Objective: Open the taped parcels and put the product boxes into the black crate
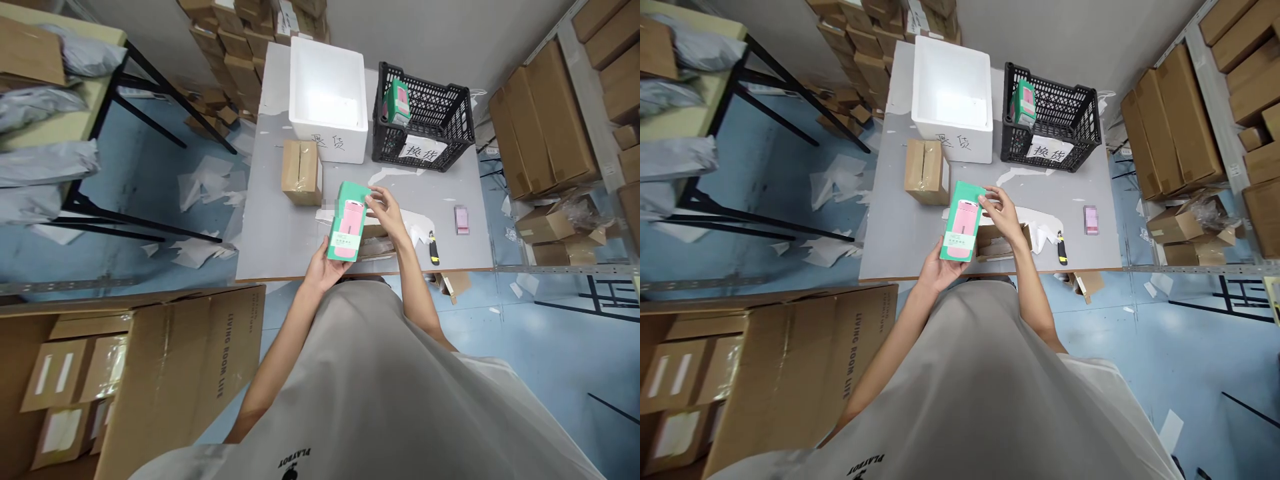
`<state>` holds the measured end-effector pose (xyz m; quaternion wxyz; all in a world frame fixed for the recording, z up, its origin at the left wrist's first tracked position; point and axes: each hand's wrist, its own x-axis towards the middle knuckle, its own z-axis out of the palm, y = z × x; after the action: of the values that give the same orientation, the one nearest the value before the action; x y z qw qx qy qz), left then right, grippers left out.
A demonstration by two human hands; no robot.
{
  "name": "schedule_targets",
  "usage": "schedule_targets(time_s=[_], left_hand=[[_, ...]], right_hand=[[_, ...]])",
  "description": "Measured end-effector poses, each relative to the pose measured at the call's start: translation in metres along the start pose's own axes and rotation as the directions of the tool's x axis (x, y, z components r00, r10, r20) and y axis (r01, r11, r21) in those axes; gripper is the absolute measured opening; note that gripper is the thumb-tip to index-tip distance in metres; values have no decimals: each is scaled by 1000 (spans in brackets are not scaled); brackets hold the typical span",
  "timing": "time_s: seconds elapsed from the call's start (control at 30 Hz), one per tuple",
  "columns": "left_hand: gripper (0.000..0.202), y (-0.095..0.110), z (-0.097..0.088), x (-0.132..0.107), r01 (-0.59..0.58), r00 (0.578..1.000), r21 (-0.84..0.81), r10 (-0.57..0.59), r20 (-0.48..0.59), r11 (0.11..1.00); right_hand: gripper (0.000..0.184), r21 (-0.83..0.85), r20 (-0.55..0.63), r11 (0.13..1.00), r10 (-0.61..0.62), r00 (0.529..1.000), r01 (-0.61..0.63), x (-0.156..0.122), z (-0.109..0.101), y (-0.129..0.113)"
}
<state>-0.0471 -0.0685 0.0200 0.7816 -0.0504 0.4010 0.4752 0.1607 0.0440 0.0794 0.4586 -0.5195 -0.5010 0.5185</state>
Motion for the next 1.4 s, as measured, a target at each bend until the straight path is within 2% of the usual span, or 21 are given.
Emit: schedule_targets(time_s=[0.13, 0.3, 0.47, 0.57, 0.67, 0.8, 0.87, 0.93, 1.03, 1.1, 1.13, 1.17, 1.2, 1.27, 1.33, 1.4], left_hand=[[47, 2, 2, -2, 84, 995, -10, -83, 48, 996], [49, 2, 3, -1, 77, 996, 18, -78, 47, 997], [40, -5, 6, 2, -118, 993, 124, 116, 25, 985], [54, -8, 7, 1, -228, 973, 202, 227, 28, 952], [69, -10, 7, 1, -287, 958, 276, 282, 57, 917], [79, -10, 1, 7, -348, 932, 399, 360, 47, 848], [82, -10, -2, 10, -408, 885, 508, 466, 16, 758], [79, -11, -2, 10, -468, 795, 645, 607, 9, 604], [74, -13, 3, 2, -504, 646, 802, 757, 102, 321], [76, -15, 7, -6, -523, 598, 827, 780, 187, 203], [77, -15, 8, -9, -540, 599, 819, 772, 213, 193], [78, -15, 9, -11, -557, 618, 800, 755, 219, 224], [77, -14, 8, -12, -567, 654, 771, 729, 205, 292], [78, -9, 4, -10, -529, 764, 692, 631, 136, 491], [84, -2, -1, -5, -418, 874, 612, 482, 68, 672], [90, 3, -4, -2, -311, 936, 563, 350, 41, 766]], right_hand=[[82, -31, 32, 999, -27, 999, 28, 3, -2, 4], [78, -36, 45, 999, -32, 998, 33, 2, -6, 12], [89, 35, 12, 999, 11, 1000, -11, 1, -9, 20], [98, 57, 17, 995, 83, 996, -84, 1, -7, 24], [101, 57, 21, 993, 101, 995, -102, 3, -5, 28], [111, -24, -71, 997, 72, 995, -74, 6, -2, 35], [117, -97, -108, 994, 37, 994, -47, 4, 1, 37], [117, -165, -74, 986, -17, 997, 4, 0, 7, 36], [111, -242, -41, 968, -76, 996, 64, -6, 20, 31], [104, -256, -71, 965, -83, 994, 62, -9, 27, 27], [100, -243, -85, 968, -81, 993, 58, -9, 28, 25], [96, -219, -90, 974, -78, 993, 57, -8, 27, 24], [94, -188, -87, 981, -75, 993, 58, -7, 25, 23], [92, -116, -70, 992, -64, 995, 56, -5, 17, 22], [92, -55, -49, 998, -42, 998, 39, -5, 8, 21], [93, -18, -32, 1000, -16, 999, 16, -7, 1, 21]])
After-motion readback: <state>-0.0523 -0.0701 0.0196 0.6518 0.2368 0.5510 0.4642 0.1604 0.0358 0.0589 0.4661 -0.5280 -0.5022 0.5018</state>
